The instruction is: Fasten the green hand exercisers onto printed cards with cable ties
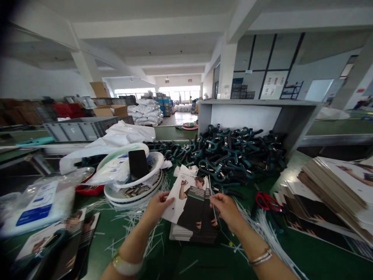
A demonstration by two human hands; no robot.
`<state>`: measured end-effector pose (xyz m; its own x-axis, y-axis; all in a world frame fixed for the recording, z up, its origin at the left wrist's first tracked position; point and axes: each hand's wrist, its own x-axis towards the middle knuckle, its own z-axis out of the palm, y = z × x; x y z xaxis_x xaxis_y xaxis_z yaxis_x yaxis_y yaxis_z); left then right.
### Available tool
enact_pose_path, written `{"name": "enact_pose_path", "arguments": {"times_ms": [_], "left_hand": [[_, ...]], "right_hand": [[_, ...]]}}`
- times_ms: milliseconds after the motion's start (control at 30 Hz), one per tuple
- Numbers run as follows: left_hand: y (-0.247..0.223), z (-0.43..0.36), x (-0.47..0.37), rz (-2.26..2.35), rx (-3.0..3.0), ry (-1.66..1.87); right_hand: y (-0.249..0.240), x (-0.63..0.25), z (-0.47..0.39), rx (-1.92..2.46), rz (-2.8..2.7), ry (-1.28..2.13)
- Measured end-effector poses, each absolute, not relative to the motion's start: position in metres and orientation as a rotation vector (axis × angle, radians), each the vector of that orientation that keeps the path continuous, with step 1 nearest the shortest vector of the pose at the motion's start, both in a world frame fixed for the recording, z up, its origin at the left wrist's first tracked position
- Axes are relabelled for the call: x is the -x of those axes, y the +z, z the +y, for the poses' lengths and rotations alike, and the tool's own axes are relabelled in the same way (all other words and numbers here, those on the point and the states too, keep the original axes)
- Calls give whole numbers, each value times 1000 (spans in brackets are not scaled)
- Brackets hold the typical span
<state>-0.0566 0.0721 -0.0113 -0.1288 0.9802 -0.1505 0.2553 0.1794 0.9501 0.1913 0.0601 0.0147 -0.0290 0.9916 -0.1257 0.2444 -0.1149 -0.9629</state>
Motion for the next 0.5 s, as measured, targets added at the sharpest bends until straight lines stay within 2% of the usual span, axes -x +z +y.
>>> {"name": "enact_pose_path", "arguments": {"times_ms": [67,167,500], "left_hand": [[-1,64,50,1388,-1154,958],[10,52,35,1099,-946,893],[1,55,-8,931,-727,1279]], "right_hand": [[20,-186,57,1376,-1217,1434],[28,-177,53,1275,-1115,1576],[27,-166,52,1319,-1120,1595]]}}
